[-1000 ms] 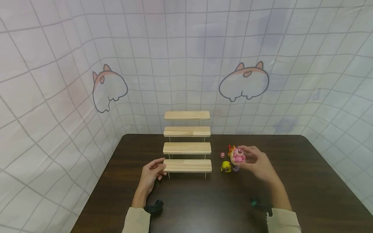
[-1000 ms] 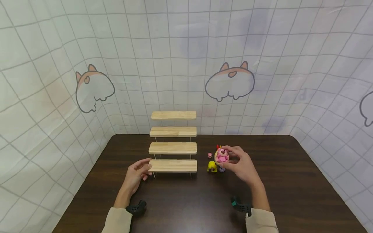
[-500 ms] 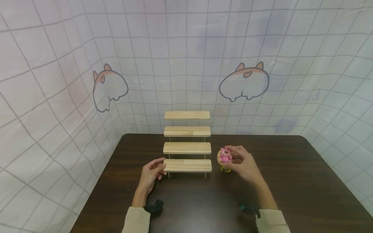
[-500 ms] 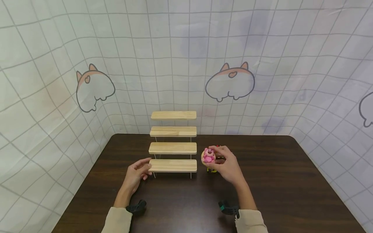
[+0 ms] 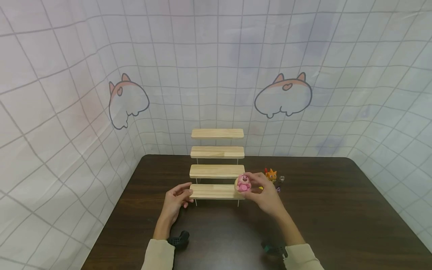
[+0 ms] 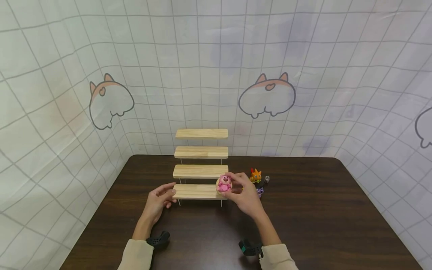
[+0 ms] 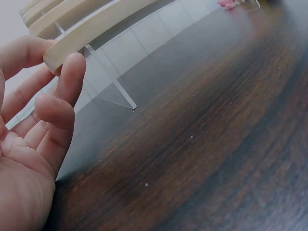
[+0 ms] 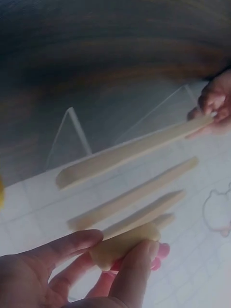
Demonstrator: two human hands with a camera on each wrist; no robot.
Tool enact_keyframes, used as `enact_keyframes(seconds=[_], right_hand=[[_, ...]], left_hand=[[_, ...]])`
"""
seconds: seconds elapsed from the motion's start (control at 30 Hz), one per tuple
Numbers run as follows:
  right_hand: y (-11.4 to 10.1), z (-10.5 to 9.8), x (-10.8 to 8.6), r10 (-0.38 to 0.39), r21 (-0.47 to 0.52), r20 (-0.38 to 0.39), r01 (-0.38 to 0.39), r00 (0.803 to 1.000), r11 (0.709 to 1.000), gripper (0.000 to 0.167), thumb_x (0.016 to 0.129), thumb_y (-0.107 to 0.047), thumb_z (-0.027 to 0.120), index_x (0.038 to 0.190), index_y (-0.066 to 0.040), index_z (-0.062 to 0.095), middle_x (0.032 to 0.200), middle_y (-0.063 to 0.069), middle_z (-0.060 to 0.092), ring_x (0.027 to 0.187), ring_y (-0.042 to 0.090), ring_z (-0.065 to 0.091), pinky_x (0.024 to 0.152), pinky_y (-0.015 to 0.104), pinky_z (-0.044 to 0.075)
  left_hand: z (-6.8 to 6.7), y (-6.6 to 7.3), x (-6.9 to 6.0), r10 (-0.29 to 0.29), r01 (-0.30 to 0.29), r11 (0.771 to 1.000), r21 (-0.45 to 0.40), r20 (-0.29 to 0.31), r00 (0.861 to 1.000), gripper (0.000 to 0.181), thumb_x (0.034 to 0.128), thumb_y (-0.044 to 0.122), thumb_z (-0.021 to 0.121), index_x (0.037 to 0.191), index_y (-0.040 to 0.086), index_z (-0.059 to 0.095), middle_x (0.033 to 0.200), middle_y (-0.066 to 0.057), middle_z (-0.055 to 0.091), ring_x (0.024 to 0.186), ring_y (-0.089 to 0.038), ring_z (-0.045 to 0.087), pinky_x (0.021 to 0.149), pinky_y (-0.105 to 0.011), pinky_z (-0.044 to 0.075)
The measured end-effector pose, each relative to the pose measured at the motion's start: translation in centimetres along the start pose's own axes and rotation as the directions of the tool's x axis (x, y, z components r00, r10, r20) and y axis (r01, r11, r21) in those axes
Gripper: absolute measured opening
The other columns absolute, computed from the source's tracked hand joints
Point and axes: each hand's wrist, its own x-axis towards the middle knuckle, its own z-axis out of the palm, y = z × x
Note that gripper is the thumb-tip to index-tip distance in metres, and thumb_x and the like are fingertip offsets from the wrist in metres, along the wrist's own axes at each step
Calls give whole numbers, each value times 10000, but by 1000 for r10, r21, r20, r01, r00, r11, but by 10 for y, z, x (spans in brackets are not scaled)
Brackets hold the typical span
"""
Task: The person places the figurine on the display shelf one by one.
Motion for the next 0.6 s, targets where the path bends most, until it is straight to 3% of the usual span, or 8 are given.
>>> enact_keyframes(seconds=[0.33, 0.6], right_hand=[[-4, 25, 0, -21, 49, -10, 22, 1000, 999, 602, 803, -82, 868, 1364, -72, 651, 1229, 146, 584, 1149, 322, 649, 952, 430, 580], [-13, 40, 5, -5, 104, 11, 4, 1000, 995, 619, 807, -96, 868, 1381, -66, 636, 1254, 154, 563, 1153, 309, 624, 930, 309, 585]], left_hand=[[-1, 0, -1, -7, 7, 1000, -6, -1, 1000, 391, 949, 104, 722, 1321, 5, 655, 895, -29, 699, 655, -145, 685, 506, -217, 462], [-1, 0, 1, -5, 6, 1000, -19, 7, 1000, 408, 946, 103, 728, 1325, -22, 642, 885, -16, 706, 652, -137, 686, 509, -213, 456]])
